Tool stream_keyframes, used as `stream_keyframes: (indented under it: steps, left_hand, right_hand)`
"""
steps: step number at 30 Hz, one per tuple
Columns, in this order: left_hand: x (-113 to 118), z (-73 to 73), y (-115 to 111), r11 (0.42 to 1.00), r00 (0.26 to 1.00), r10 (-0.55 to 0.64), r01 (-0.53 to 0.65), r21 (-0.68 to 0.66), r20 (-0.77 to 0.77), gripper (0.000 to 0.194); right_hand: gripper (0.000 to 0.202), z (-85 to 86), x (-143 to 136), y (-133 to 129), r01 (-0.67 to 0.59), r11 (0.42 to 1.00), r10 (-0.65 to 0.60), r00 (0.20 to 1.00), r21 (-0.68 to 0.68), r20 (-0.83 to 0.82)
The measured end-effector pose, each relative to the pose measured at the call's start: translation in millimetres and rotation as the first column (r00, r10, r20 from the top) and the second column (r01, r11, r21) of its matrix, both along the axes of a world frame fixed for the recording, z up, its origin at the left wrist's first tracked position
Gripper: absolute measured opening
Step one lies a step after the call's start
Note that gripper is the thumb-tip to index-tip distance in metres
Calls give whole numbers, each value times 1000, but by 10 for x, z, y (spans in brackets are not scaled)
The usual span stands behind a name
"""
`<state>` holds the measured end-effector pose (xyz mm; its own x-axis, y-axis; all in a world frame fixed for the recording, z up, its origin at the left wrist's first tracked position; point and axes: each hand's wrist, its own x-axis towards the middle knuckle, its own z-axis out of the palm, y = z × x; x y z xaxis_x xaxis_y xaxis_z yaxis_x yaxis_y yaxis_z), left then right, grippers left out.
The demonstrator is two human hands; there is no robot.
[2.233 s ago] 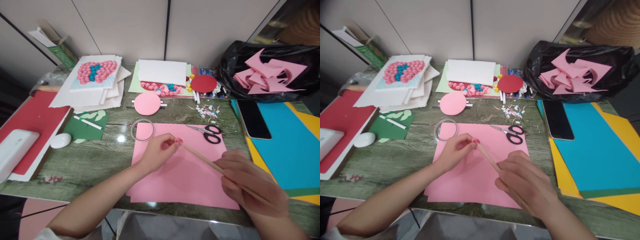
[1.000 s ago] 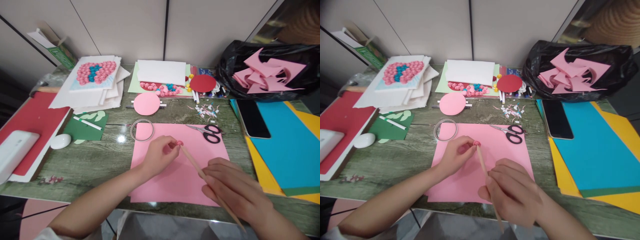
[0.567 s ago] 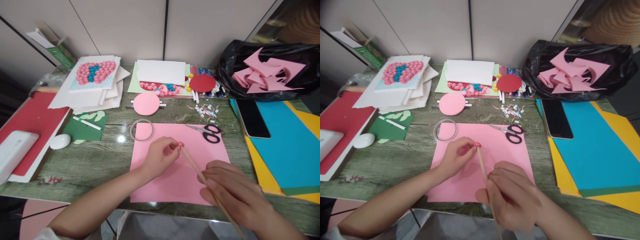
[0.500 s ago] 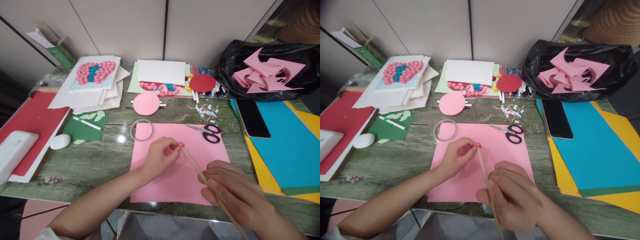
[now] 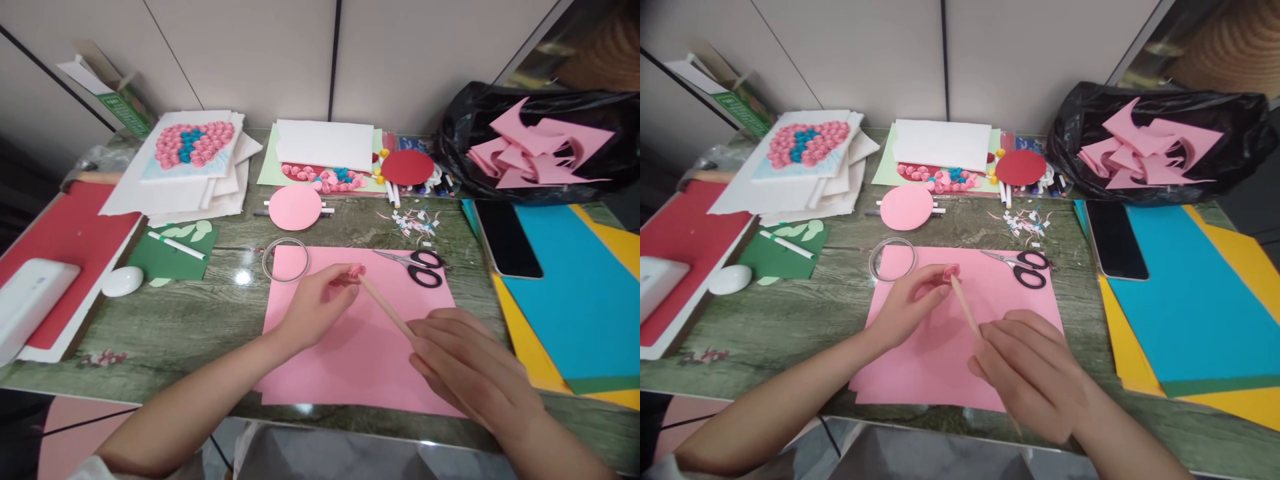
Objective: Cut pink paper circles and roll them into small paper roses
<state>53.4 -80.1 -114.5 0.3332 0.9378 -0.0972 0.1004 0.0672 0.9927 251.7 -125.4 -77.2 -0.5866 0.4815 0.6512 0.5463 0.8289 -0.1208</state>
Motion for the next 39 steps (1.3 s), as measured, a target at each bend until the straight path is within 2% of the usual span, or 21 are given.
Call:
stream_keyframes:
  steps: [6, 10, 18, 26, 39]
  left_hand:
    - [0, -1, -9, 1000, 1000, 13, -13, -4, -26, 22]
    - [10, -12, -34, 999, 998, 42, -42, 8, -41, 26]
    - [56, -50, -112, 996, 992, 88, -85, -36, 94, 26]
    - [80, -27, -154, 988, 973, 136, -119, -97, 186, 24]
    - [105, -42, -194, 988, 964, 138, -117, -103, 227, 24]
  right_hand:
    - [10, -4, -38, 13, -37, 999, 37, 999, -1, -8]
    - [11, 41, -75, 0, -10, 1000, 10, 999, -6, -50]
    - [9, 103, -44, -77, -5, 996, 2, 999, -92, -32]
    - [12, 105, -70, -92, -4, 994, -3, 998, -108, -67]
    - [11, 128, -49, -114, -7, 989, 3, 1000, -145, -31]
